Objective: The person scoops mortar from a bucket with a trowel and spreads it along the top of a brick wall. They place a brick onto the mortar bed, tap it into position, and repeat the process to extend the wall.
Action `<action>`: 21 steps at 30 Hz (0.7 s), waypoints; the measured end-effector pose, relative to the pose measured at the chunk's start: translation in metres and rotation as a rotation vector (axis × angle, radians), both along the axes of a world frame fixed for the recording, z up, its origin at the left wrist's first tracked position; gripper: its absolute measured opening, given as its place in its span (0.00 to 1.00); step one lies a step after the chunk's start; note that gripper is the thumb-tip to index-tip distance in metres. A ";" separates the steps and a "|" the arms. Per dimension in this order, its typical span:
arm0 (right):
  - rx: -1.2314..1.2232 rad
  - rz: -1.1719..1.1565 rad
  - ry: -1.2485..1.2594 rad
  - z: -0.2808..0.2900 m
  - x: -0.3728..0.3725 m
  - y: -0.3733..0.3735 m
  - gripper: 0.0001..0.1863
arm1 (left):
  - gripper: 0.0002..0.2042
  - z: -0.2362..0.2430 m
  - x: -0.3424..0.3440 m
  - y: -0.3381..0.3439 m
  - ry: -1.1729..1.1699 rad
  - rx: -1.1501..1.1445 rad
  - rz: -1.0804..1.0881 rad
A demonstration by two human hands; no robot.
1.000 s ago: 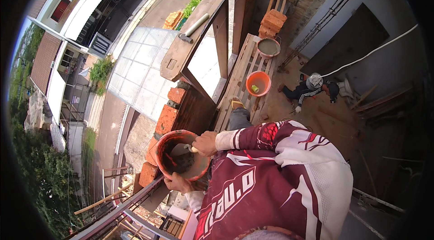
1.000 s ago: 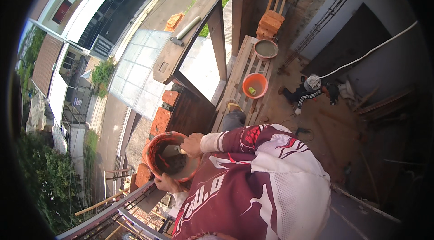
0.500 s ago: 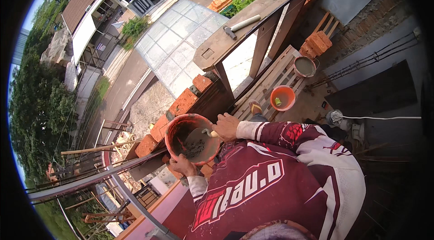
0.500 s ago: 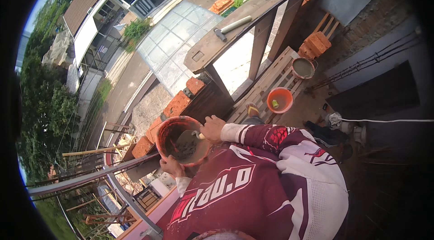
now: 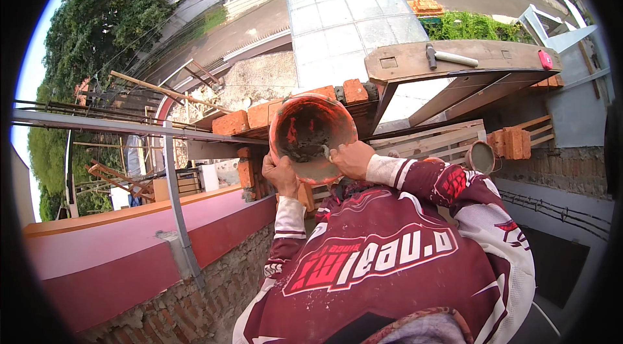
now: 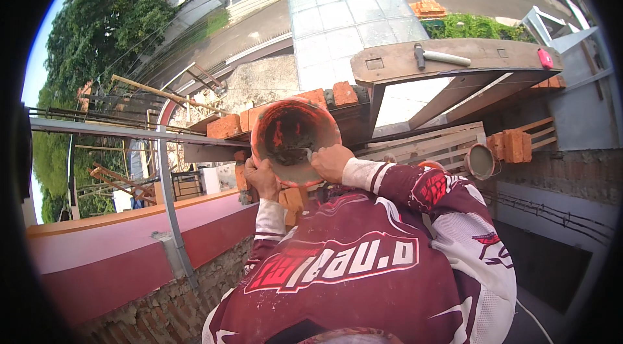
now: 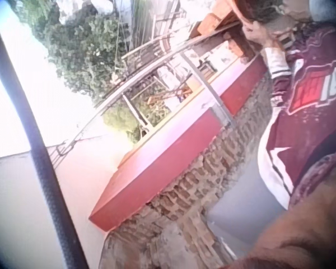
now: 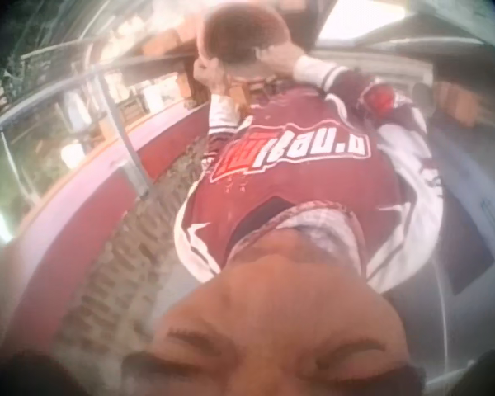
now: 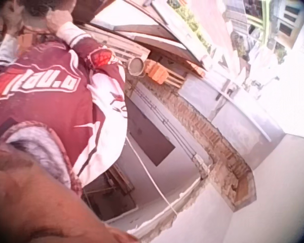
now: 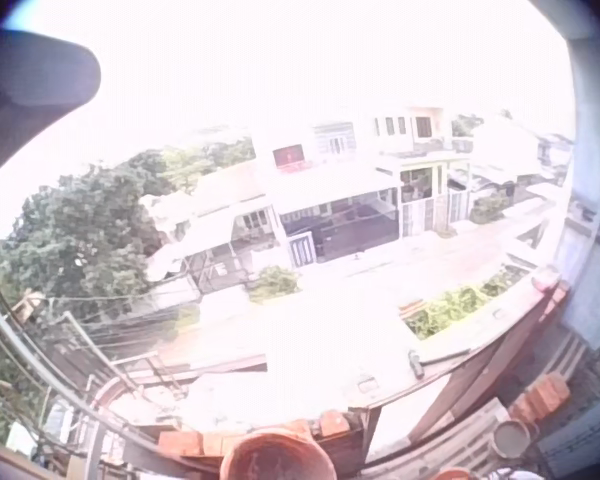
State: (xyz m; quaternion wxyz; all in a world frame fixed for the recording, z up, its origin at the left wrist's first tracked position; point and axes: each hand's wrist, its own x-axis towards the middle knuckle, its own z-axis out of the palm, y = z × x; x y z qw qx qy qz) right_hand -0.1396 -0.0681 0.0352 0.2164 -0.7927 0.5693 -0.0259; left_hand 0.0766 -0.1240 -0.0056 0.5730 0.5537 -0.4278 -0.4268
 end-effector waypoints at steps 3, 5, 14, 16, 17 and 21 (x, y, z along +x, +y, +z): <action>-0.143 -0.172 -0.001 0.025 -0.008 -0.020 0.12 | 0.05 0.005 0.000 0.001 0.015 0.015 -0.048; -0.345 -0.139 0.095 0.036 -0.004 -0.033 0.12 | 0.10 0.010 -0.004 0.002 -0.082 -0.062 -0.099; -0.334 -0.113 0.125 0.017 -0.009 -0.021 0.12 | 0.15 0.033 -0.017 -0.004 -0.280 -0.101 -0.098; -0.299 -0.208 0.130 0.009 -0.011 -0.021 0.14 | 0.08 0.037 -0.017 0.005 -0.351 -0.225 -0.131; -0.126 -0.148 0.093 0.006 -0.010 -0.019 0.15 | 0.05 0.040 -0.018 0.006 -0.370 -0.302 -0.162; 0.329 -0.144 -0.304 -0.010 -0.003 0.004 0.18 | 0.04 0.050 -0.004 0.006 -0.212 -0.273 -0.290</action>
